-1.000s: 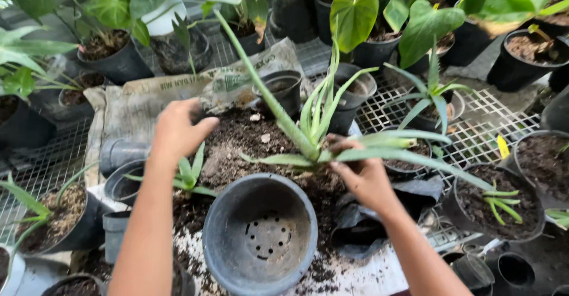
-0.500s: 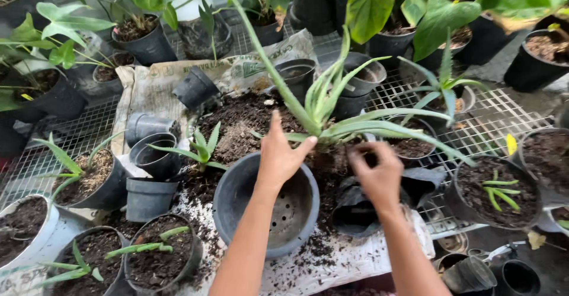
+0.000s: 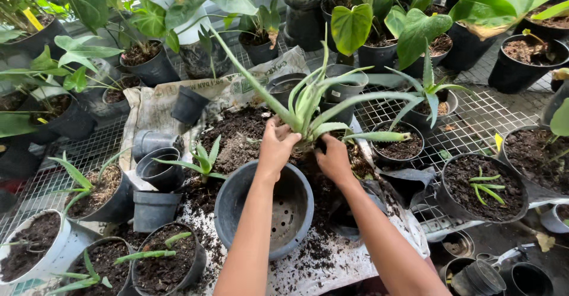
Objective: The person repots a large aloe plant into a plastic container by hand, removing soil and small pups, and then places the pups into smaller individual pots.
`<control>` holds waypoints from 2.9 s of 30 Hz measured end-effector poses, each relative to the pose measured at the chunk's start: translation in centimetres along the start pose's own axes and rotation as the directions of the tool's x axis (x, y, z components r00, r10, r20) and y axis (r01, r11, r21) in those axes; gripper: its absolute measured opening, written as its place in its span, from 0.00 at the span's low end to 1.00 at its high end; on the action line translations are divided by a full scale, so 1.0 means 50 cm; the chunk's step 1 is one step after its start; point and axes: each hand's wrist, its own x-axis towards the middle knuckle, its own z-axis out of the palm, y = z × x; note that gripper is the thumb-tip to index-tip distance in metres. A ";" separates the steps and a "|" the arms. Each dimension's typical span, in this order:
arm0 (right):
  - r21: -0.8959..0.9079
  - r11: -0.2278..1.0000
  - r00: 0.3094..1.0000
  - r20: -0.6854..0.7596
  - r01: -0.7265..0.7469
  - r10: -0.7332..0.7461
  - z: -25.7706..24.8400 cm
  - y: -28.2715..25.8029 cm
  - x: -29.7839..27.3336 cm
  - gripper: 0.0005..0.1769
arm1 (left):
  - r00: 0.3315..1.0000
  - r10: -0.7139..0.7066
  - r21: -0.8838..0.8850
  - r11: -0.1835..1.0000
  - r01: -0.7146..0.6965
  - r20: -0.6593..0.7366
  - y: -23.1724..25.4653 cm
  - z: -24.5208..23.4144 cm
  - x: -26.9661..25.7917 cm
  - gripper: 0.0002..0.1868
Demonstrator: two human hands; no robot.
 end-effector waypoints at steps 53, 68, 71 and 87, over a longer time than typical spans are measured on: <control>0.166 0.752 0.759 -0.297 0.638 -0.579 -0.089 -0.315 -0.126 0.09 | 0.778 0.307 -0.158 0.875 -0.457 -0.548 -0.219 -0.004 -0.011 0.23; 0.891 0.453 0.999 0.038 -0.023 -0.024 -0.058 -0.293 -0.138 0.07 | 0.794 0.319 -0.334 0.779 -0.531 -0.517 -0.111 -0.017 -0.101 0.22; 0.909 0.413 0.998 0.064 -0.052 -0.015 -0.043 -0.263 -0.125 0.09 | 0.788 0.356 -0.312 0.775 -0.549 -0.503 -0.083 -0.022 -0.119 0.21; 0.339 0.632 0.713 -0.235 0.697 -0.661 -0.143 -0.287 -0.164 0.22 | 0.901 0.310 -0.447 0.789 -0.422 -0.303 -0.217 -0.031 -0.064 0.19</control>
